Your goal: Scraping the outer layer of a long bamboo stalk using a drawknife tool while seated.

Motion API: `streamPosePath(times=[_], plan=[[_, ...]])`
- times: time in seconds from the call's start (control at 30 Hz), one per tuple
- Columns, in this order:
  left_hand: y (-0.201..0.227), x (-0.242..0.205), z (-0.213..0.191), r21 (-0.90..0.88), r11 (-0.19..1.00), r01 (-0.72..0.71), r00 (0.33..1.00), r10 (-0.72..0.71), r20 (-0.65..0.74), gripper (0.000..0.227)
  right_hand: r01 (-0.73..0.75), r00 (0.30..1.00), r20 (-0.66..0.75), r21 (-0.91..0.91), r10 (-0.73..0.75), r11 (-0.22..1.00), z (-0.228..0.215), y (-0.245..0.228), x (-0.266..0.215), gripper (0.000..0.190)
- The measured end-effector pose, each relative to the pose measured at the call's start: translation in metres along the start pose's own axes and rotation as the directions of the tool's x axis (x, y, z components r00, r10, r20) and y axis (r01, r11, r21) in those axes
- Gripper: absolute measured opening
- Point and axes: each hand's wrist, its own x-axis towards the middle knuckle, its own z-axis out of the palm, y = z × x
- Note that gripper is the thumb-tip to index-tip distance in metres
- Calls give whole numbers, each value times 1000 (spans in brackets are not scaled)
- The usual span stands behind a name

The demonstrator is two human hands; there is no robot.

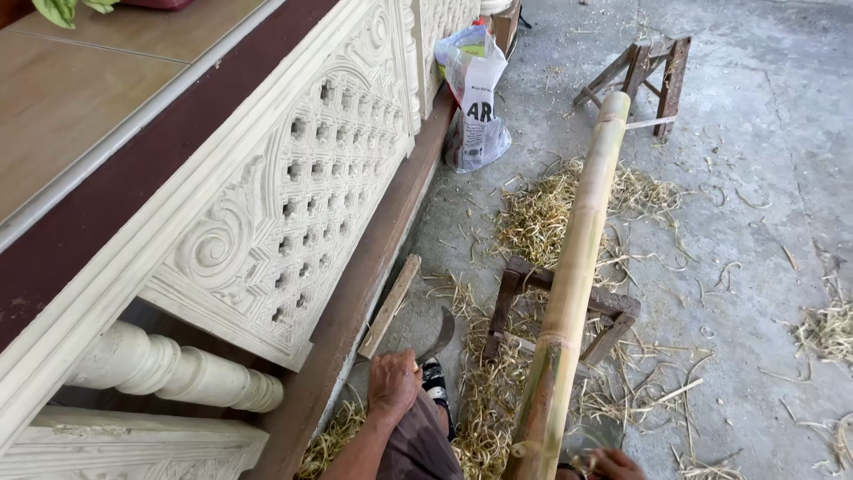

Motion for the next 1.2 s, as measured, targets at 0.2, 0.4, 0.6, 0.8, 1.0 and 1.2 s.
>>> streamPosePath(times=[0.2, 0.4, 0.6, 0.8, 1.0, 1.2], plan=[[0, -1, -6, 5, 1000, 20, 1000, -20, 9, 23, -79, 990, -133, -192, 54, 978, 11, -57, 20, 69], [-4, 3, 4, -20, 998, 64, 995, -62, 83, 22, -220, 941, -321, -338, 108, 915, 36, -92, 24, 103], [3, 3, -11, -2, 993, 119, 983, -117, 143, 23, -256, 921, -383, -442, 77, 860, 201, -135, -45, 130], [-4, 7, -5, 26, 989, 148, 978, -150, 145, 24, -404, 843, -531, -521, 84, 752, 226, -178, -90, 145], [-4, 12, -7, 36, 995, 94, 993, -97, 73, 32, -352, 825, -565, -479, 24, 804, 230, -169, -82, 140], [5, 16, -5, 16, 997, 76, 993, -77, 94, 23, -349, 823, -568, -498, 5, 794, 234, -191, -108, 142]])
